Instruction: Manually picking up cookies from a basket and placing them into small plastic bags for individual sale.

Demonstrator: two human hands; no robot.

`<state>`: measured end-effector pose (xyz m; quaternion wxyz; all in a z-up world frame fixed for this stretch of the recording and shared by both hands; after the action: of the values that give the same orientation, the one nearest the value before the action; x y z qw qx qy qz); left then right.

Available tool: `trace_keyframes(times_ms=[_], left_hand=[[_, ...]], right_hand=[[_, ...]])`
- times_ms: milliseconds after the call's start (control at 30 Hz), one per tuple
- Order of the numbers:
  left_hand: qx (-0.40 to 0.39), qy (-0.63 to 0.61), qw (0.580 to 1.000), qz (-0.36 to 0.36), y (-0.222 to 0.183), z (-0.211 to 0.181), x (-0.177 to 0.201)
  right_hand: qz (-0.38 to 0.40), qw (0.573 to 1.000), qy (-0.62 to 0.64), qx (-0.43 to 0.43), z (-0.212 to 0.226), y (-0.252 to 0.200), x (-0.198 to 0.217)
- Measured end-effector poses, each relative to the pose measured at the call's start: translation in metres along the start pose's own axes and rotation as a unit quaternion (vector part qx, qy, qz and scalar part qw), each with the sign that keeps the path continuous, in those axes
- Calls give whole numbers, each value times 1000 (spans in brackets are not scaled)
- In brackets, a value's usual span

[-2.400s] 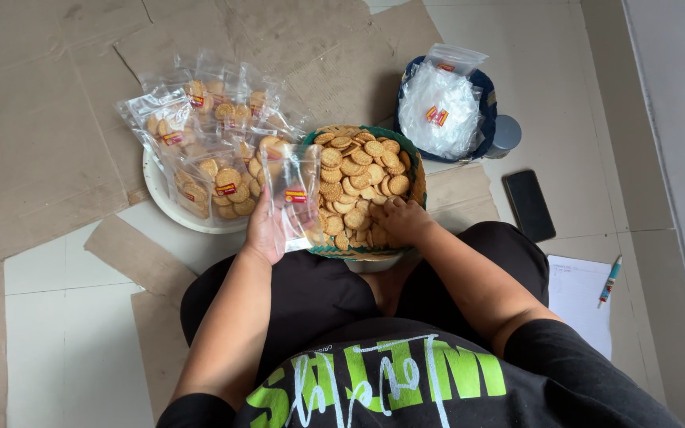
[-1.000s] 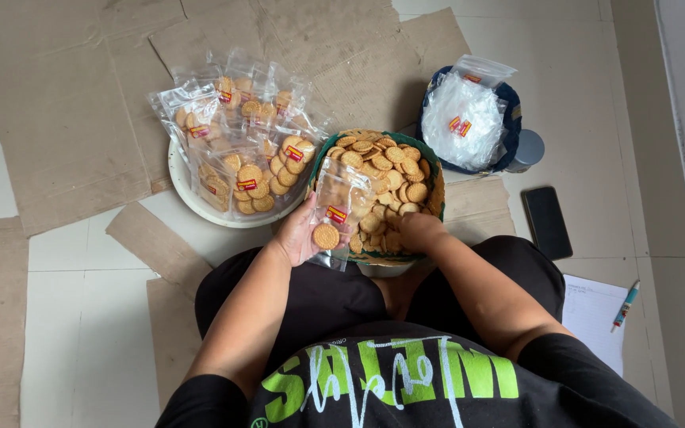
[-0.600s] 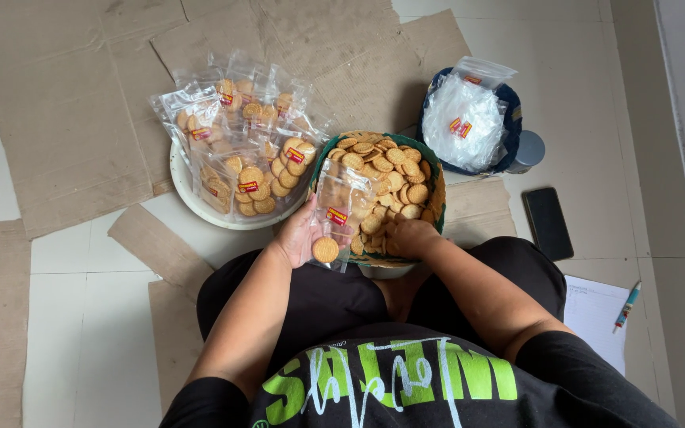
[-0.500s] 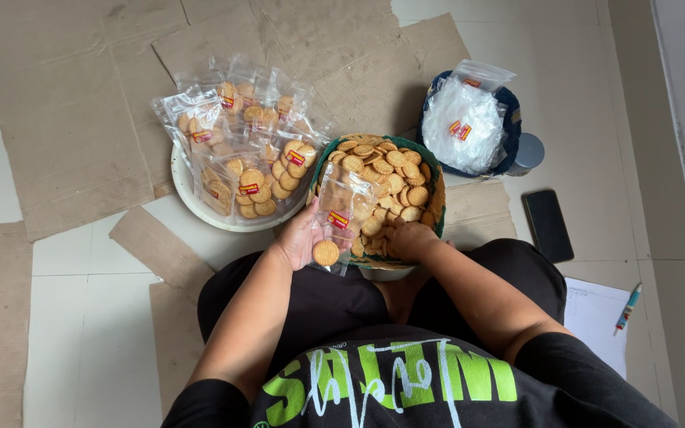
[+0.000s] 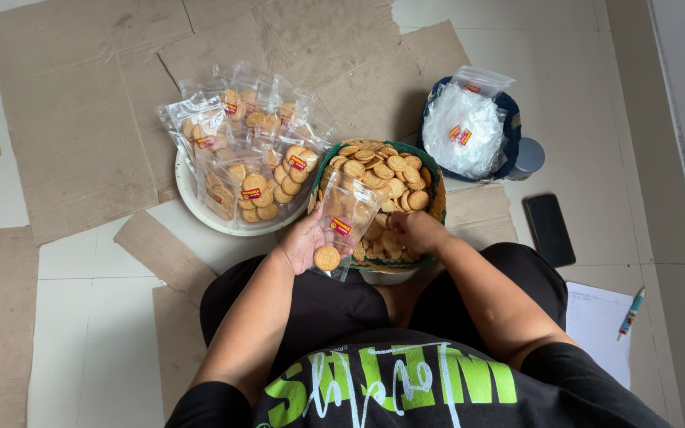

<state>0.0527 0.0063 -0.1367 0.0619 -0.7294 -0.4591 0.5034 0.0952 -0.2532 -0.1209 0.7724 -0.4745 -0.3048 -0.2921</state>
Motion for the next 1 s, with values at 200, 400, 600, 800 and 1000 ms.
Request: trace_keyframes(times_ms=[200,400,600,800,1000], left_hand=[[0,9,1000,5,0,0,-2],[11,40,999,21,7,10,2],[36,77,995,56,0,13,-10],[36,92,993,66,-4,11,-15],[56,99,991,63,7,21,-2]], right_hand=[[-105,988,104,-38,-17,-4,20],[-241,820,519,25,-5,-12,42],[-316,708,623,104,21,-27,60],[-279,748,590,119,32,-23,48],[-139,891,402,160,70,-50,64]])
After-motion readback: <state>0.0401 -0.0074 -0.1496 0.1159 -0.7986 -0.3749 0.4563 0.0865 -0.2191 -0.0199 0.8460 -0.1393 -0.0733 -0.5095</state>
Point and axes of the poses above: each hand's wrist, its own y-axis towards the middle knuckle, its own x-axis out of the back of the hand, z = x × y, the point moved 5 cm from there along y, towards the middle knuckle
